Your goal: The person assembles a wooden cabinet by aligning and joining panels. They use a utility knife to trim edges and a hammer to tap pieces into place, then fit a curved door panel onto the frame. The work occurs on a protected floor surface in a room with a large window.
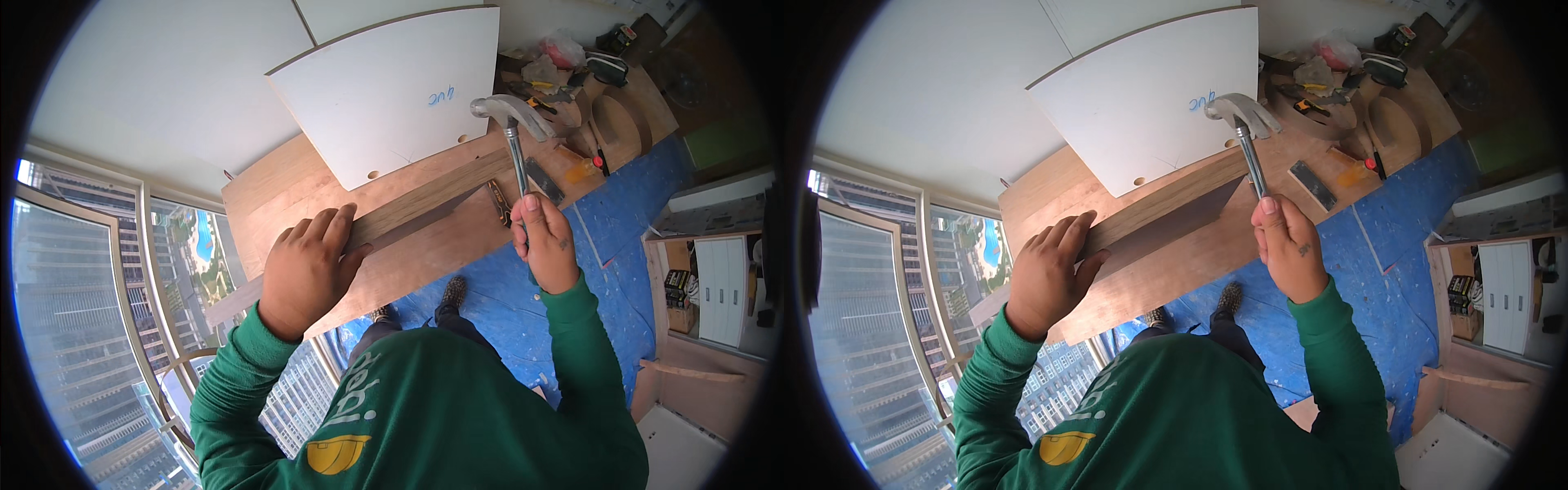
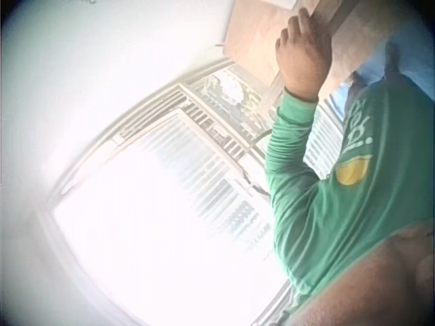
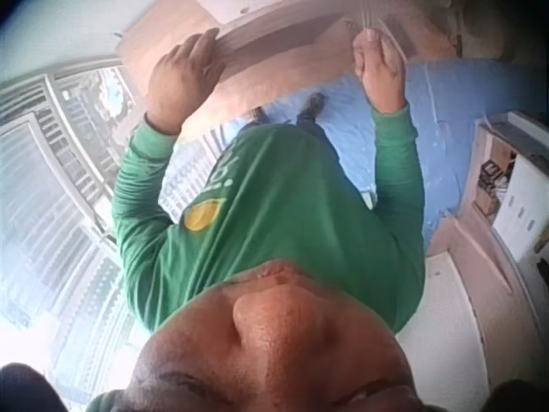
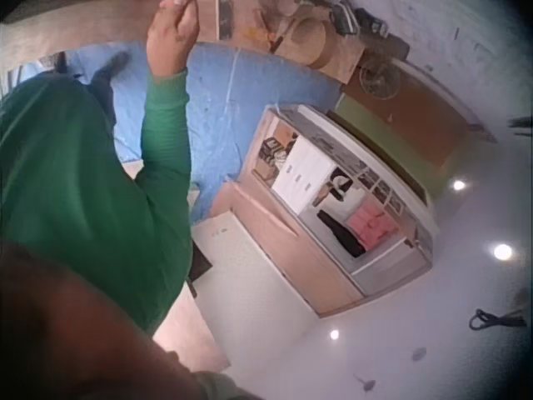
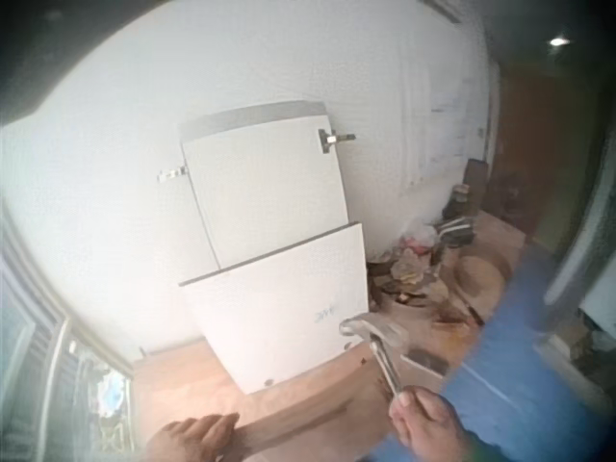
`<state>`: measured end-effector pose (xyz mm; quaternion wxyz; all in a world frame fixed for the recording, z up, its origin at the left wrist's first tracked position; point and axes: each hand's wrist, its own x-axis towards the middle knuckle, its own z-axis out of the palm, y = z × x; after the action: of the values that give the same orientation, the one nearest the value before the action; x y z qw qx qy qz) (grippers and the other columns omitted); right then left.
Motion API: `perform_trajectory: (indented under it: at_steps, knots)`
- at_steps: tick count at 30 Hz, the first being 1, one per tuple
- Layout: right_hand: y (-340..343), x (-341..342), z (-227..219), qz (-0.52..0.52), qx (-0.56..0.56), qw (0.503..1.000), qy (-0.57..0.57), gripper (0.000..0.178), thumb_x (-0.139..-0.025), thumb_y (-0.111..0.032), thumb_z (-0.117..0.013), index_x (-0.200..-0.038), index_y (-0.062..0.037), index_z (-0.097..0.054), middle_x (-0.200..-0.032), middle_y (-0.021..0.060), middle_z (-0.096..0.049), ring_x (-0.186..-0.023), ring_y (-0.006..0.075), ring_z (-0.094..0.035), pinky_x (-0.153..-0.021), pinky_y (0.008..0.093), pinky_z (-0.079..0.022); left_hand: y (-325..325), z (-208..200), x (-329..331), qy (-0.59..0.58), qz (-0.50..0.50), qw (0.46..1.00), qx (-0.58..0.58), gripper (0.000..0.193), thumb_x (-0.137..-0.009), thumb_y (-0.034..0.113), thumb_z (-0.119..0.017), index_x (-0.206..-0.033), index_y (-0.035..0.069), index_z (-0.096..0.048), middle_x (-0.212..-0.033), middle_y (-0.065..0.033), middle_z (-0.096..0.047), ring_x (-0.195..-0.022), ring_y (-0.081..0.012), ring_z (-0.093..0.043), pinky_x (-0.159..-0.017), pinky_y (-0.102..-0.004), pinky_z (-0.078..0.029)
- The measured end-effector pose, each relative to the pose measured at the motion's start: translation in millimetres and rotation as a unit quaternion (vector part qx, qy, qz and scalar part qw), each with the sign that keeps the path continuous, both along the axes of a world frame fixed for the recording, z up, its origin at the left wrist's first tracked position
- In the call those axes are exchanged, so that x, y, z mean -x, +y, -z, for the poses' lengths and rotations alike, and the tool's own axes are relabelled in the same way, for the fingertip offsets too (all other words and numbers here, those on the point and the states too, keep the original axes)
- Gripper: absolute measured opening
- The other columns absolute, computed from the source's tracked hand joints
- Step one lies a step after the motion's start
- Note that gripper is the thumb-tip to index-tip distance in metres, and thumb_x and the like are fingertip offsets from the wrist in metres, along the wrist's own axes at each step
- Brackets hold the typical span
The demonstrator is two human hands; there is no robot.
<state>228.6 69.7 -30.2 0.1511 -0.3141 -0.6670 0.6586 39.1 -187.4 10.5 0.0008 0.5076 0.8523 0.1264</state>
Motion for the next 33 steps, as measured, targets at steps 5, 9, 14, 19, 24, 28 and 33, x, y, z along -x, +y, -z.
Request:
perform_trajectory:
  at_steps: [5, 9, 14, 19, 24, 28, 33]
  knots:
    - [-34.2, 18.8, -4.8, 0.044, -0.031, 0.997, -0.047, 0.043, -0.112, -0.040, -0.047, -0.088, -0.0044, -0.055, -0.067, 0.0005, -0.047, -0.057, 0.0100, -0.044, -0.052, 0.0287, -0.038, -90.1, -9.3, 19.4, -0.035, -0.020, 0.999, -0.004, 0.046, -0.093, 0.036, -0.073, -0.124, 0.003, -0.063, -0.099, -0.0143, -0.072, -0.087, -0.0353, -0.071, -0.076, -0.0440, -0.056]
    - [-23.8, 35.3, 2.0, 0.109, -0.219, 0.960, -0.133, 0.048, -0.111, -0.040, -0.046, -0.089, 0.0003, -0.060, -0.071, 0.0098, -0.058, -0.062, 0.0218, -0.054, -0.061, 0.0376, -0.045, -113.7, -1.6, 32.0, -0.026, -0.002, 0.999, -0.036, 0.043, -0.093, 0.038, -0.073, -0.117, 0.004, -0.064, -0.092, -0.0126, -0.072, -0.082, -0.0341, -0.071, -0.073, -0.0429, -0.056]
    - [-20.0, 39.7, -6.7, 0.083, -0.299, 0.928, -0.207, 0.050, -0.111, -0.041, -0.044, -0.090, 0.0020, -0.060, -0.072, 0.0170, -0.059, -0.066, 0.0315, -0.058, -0.068, 0.0444, -0.047, -112.0, 6.1, 40.4, -0.017, 0.000, 0.999, -0.029, 0.034, -0.095, 0.034, -0.071, -0.110, 0.004, -0.063, -0.087, -0.0133, -0.069, -0.079, -0.0356, -0.069, -0.068, -0.0446, -0.054]
    - [-74.3, 52.3, -16.1, 0.042, -0.290, 0.931, -0.218, 0.050, -0.112, -0.039, -0.043, -0.090, 0.0028, -0.058, -0.070, 0.0190, -0.058, -0.065, 0.0355, -0.057, -0.066, 0.0462, -0.046, -110.2, 6.4, 48.0, -0.014, 0.004, 0.999, -0.030, 0.035, -0.096, 0.035, -0.071, -0.107, 0.003, -0.062, -0.084, -0.0128, -0.068, -0.076, -0.0344, -0.068, -0.066, -0.0441, -0.053]
    - [-150.8, 65.5, -31.2, -0.037, -0.263, 0.937, -0.226, 0.048, -0.113, -0.038, -0.042, -0.088, 0.0008, -0.056, -0.070, 0.0176, -0.056, -0.064, 0.0327, -0.054, -0.065, 0.0457, -0.046, -111.9, 8.0, 47.0, -0.012, 0.014, 0.999, -0.030, 0.035, -0.095, 0.037, -0.070, -0.104, 0.004, -0.062, -0.081, -0.0120, -0.066, -0.074, -0.0321, -0.068, -0.065, -0.0423, -0.053]
    - [-206.6, 72.5, -27.5, -0.116, -0.266, 0.940, -0.182, 0.046, -0.113, -0.037, -0.042, -0.089, -0.0002, -0.054, -0.069, 0.0152, -0.053, -0.063, 0.0298, -0.052, -0.065, 0.0439, -0.046, -113.9, 9.4, 46.0, -0.013, 0.009, 0.999, -0.045, 0.036, -0.095, 0.038, -0.070, -0.102, 0.004, -0.061, -0.079, -0.0108, -0.065, -0.073, -0.0308, -0.067, -0.066, -0.0412, -0.053]
    - [-153.5, 64.8, -30.2, -0.050, -0.297, 0.925, -0.232, 0.050, -0.113, -0.040, -0.041, -0.085, -0.0008, -0.054, -0.067, 0.0140, -0.053, -0.063, 0.0301, -0.053, -0.064, 0.0450, -0.045, -114.9, 10.2, 47.3, -0.015, 0.007, 0.998, -0.060, 0.036, -0.095, 0.039, -0.070, -0.100, 0.005, -0.060, -0.078, -0.0095, -0.064, -0.071, -0.0296, -0.066, -0.065, -0.0405, -0.052]
